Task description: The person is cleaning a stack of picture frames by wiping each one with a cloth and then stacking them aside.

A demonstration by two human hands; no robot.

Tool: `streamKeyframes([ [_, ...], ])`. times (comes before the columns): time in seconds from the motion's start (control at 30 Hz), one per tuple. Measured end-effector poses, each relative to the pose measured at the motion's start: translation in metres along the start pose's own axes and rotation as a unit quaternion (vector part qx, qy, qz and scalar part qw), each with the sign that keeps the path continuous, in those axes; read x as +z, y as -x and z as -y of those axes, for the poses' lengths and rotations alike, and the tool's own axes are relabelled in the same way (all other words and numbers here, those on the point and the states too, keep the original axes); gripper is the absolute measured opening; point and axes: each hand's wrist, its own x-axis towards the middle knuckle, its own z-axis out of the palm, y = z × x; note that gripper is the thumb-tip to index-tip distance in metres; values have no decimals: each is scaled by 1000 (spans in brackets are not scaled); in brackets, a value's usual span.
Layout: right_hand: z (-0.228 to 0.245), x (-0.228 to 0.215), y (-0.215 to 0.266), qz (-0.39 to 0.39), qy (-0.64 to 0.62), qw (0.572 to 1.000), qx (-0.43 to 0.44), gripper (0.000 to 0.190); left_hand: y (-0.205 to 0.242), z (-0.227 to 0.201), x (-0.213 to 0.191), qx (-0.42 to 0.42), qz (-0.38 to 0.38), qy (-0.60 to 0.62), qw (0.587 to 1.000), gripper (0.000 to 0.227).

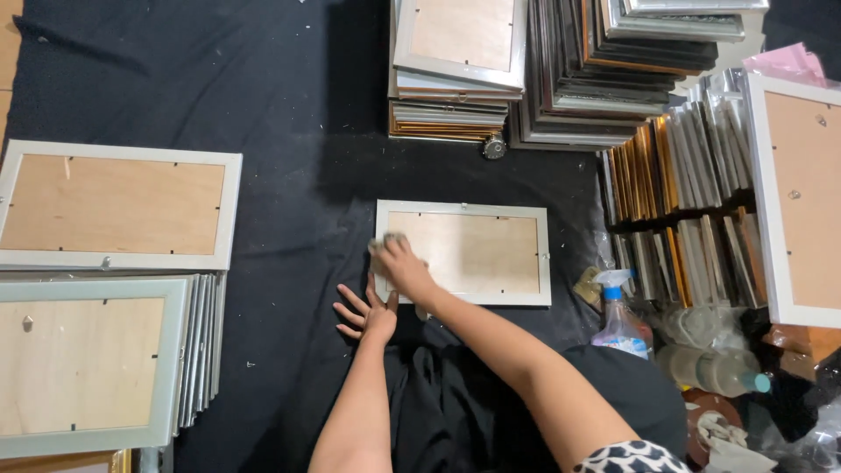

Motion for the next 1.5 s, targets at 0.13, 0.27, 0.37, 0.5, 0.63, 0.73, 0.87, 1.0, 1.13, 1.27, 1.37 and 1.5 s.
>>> streamKeyframes([
  [0.13,3,-2,15,-45,3,997,-55,21,15,-7,-22,-11,29,-11,999,66],
  [0.27,-49,19,-35,-69,10,998,-10,25,27,-7,-35,19,59,32,998,69],
  [0.37,-85,26,-52,-121,66,988,73,30,27,-9,-34,17,51,29,998,69],
  [0.5,-93,-13,-17,-122,105,983,93,42,23,-6,-31,26,50,22,998,70],
  [0.63,-143,-84,46,-162,-311,822,449,51,17,-4,-23,30,40,23,998,70],
  [0.73,-245,-73,127,-275,-241,782,505,41,14,-1,-19,19,29,22,999,69],
  [0.87,-288,-33,143,-114,90,842,521,60,14,-2,-18,23,25,23,999,69],
  [1.0,-149,-104,28,-268,-190,778,535,34,-24,18,55,38,-268,-62,961,68],
  [1.13,-111,-40,-19,-2,62,885,461,26,-3,10,10,41,-63,16,997,68],
  [1.27,-35,3,-58,-51,44,970,236,22,-14,15,17,26,-40,10,999,71],
  [1.37,-41,25,-61,-116,-17,987,111,35,-11,12,8,26,-15,16,999,71],
  [1.5,-85,-8,-36,-111,24,986,123,31,-5,8,-1,21,10,13,1000,68],
])
